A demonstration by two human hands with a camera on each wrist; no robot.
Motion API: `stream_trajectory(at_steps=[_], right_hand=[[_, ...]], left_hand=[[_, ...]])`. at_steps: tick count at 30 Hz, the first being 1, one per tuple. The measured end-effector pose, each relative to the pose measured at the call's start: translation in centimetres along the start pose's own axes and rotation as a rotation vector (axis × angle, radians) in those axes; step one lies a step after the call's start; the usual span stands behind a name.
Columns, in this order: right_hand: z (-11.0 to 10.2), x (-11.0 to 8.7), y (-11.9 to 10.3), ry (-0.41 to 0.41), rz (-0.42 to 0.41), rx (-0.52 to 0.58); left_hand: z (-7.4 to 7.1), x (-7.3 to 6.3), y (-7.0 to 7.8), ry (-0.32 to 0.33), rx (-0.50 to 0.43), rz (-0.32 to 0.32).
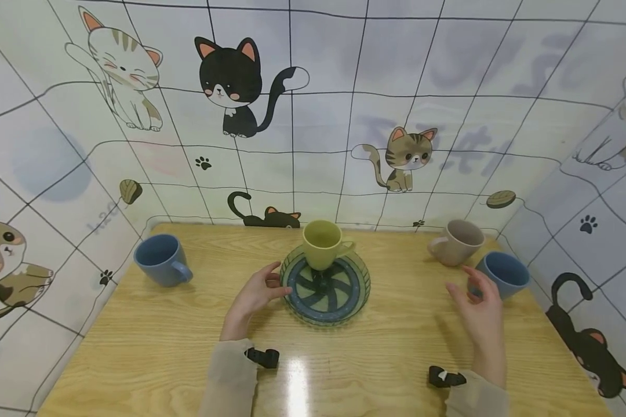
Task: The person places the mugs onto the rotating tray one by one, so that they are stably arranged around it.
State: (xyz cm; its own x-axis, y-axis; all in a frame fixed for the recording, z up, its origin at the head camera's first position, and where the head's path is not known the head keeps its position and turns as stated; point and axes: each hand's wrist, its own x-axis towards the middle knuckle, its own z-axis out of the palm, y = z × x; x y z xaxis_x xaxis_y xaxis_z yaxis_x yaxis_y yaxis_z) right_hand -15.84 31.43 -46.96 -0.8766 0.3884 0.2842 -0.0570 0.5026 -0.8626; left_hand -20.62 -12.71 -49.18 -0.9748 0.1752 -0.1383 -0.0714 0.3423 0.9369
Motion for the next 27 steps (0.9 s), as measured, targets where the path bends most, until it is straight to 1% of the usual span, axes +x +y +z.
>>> stream_trajectory(at_steps=[3,5,8,11,15,17,20,23,25,27], right_hand=[[-0.4,-0.1,0.2,0.065,0.006,0.033],[-0.5,-0.3,0.3,0.114,0.007,0.055],[-0.8,-0.4,0.4,0.203,0.011,0.066],[-1.1,-0.5,0.7,0.284,0.048,0.084],[-1.4,-0.5,0.9,0.361,0.156,0.127],[-1.6,-0.4,1.0,0.390,0.192,0.168],[-1.6,-0.2,1.3,0.415,0.222,0.204],[-1.6,-0.2,1.6,0.418,0.244,0.230],[-1.5,-0.2,1.7,0.412,0.254,0.216],[-1.3,-0.2,1.7,0.412,0.264,0.238]], left_hand=[[0.0,0.0,0.0,-0.019,-0.020,0.021],[0.1,0.1,-0.1,-0.034,-0.032,0.024],[0.1,0.0,-0.1,-0.050,-0.017,0.049],[0.1,0.0,-0.2,-0.081,-0.004,0.077],[0.1,0.1,-0.2,-0.159,-0.043,0.129],[0.2,0.1,-0.2,-0.187,-0.061,0.144],[0.2,0.1,-0.1,-0.190,-0.065,0.138],[0.2,0.1,0.0,-0.192,-0.068,0.127],[0.2,0.1,0.0,-0.193,-0.072,0.119],[0.1,0.1,0.0,-0.194,-0.074,0.118]])
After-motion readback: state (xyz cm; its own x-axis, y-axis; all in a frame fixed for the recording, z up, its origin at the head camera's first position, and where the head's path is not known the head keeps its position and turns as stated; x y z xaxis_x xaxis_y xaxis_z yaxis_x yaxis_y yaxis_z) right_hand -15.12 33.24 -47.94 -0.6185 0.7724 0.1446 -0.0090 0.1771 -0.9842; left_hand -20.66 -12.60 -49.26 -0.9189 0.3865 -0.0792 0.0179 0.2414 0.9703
